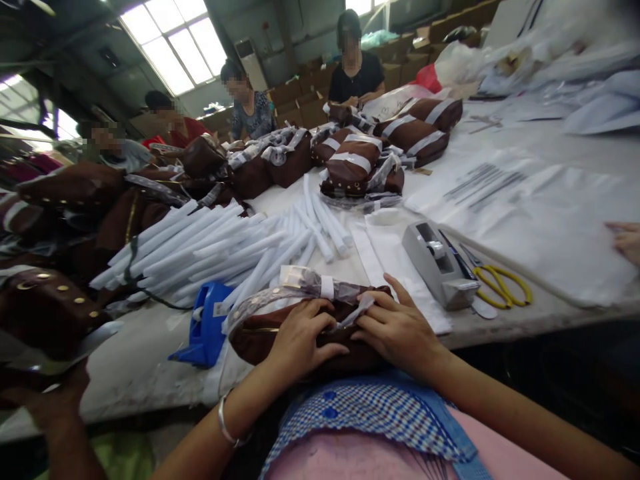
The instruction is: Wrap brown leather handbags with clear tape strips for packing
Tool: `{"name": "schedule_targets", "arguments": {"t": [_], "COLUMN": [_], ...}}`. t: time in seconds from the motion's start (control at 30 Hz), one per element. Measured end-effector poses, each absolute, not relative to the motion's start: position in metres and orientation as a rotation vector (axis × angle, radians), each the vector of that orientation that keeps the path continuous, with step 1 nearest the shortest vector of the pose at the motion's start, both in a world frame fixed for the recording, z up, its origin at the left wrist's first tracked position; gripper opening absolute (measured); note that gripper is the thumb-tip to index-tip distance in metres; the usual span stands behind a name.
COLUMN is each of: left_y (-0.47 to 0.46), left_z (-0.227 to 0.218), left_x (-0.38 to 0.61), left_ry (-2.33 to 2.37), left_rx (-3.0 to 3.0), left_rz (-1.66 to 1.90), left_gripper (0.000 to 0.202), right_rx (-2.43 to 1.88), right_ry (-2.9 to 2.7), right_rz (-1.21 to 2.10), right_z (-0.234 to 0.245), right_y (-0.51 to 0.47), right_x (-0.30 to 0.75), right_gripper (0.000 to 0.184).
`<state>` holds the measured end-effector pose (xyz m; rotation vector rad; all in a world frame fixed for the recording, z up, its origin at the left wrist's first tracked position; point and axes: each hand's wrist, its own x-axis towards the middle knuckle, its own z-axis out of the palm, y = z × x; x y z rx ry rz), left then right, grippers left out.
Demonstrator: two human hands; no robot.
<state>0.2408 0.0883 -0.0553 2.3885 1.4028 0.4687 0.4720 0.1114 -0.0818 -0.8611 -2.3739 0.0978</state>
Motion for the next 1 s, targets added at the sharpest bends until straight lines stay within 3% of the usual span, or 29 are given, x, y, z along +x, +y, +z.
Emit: {"name": "schedule_targets", "arguments": {"t": [0.1, 0.27, 0.43, 0.53, 0.7, 0.87, 1.0], "left_y": [0.090, 0.088, 0.080, 0.073, 0.068, 0.071, 0.072], "left_z": [-0.052, -0.043, -0.047, -0.053, -0.051, -0.044, -0.041], "left_x": [0.239, 0.230, 0.213, 0.210, 0.217, 0.216, 0.214], "left_ry": [1.350, 1.265, 1.323, 1.442, 1.471, 1.498, 1.540], "left_rx": [2.197, 1.987, 2.072, 2.050, 2.077, 2.016, 1.968], "left_rz": [0.549, 0.687, 0.601, 0.756, 1.004, 1.017, 0.966], "left_gripper": [0.028, 0.014, 0.017, 0.015, 0.012, 0.009, 0.009], "right_rx": [-0.799, -0.622, -0.527, -0.577, -0.758, -0.677, -0.741], "right_ry": [-2.286, -2.274, -2.376, -2.497, -2.692, -2.563, -2.261], "right_rz": [0.116, 0.040, 0.062, 0.083, 0.222, 0.310, 0.226], "right_z": [-0.081, -0.078, -0.075, -0.071, -0.060, -0.052, -0.050], "right_y": [0.110, 0.105, 0.109, 0.110, 0.107, 0.112, 0.118], "right_x": [0.473, 0.468, 0.458, 0.452, 0.445, 0.448, 0.459], "right_gripper": [0.007, 0.025, 0.032, 0.037, 0.027, 0.013, 0.025]}}
